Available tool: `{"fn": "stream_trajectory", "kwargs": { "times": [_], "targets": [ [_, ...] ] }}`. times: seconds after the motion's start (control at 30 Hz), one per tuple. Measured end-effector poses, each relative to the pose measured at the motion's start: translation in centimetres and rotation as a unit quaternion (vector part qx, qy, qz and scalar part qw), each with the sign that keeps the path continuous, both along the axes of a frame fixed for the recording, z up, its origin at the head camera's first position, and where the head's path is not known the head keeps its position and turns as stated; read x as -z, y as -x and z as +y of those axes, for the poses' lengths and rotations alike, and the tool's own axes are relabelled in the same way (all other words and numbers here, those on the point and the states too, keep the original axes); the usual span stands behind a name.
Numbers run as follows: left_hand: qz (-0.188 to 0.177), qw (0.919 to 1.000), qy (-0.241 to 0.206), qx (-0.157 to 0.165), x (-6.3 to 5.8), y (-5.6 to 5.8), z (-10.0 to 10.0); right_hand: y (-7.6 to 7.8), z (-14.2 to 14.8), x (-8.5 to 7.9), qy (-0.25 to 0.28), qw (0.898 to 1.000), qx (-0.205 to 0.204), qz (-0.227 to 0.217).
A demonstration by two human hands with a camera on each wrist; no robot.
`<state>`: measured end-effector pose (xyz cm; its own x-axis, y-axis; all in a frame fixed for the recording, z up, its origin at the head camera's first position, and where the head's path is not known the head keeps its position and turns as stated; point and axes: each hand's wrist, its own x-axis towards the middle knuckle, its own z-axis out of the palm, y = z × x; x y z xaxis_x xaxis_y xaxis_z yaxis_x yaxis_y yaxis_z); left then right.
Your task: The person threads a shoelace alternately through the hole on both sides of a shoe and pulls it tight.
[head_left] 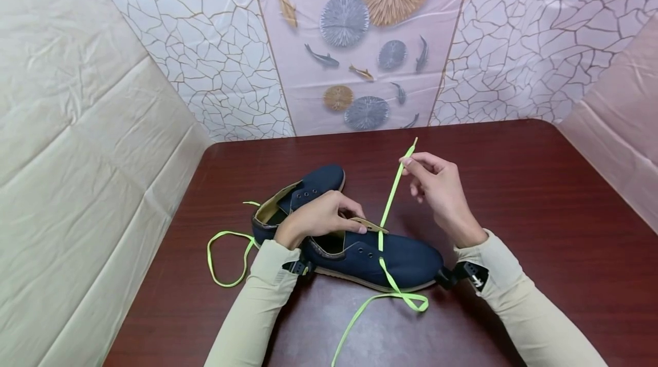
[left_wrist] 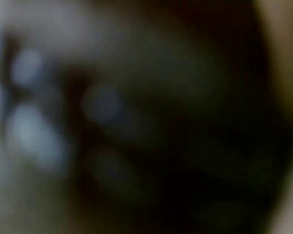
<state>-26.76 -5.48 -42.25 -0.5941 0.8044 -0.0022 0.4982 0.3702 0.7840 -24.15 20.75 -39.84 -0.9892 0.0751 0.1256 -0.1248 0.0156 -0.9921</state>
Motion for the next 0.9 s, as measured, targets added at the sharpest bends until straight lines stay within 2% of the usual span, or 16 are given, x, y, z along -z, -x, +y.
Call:
{"fn": "stream_trajectory", "kwargs": {
  "times": [0.2, 0.5, 0.9],
  "targets": [
    [0.004, 1.0000, -0.003, 0.002, 0.1, 0.1, -0.1, -0.2, -0.3, -0.1, 0.039, 0.999, -0.012, 0.013],
    [0.042, 0.9991, -0.001, 0.005, -0.2, 0.0, 0.0, -0.6, -0.7, -0.9, 0.108, 0.992, -0.039, 0.059],
    [0.036, 0.9993, 0.004, 0.001, -0.2, 0.0, 0.0, -1.2, -1.0, -1.9, 0.156, 0.982, -0.001, 0.110]
  ]
}}
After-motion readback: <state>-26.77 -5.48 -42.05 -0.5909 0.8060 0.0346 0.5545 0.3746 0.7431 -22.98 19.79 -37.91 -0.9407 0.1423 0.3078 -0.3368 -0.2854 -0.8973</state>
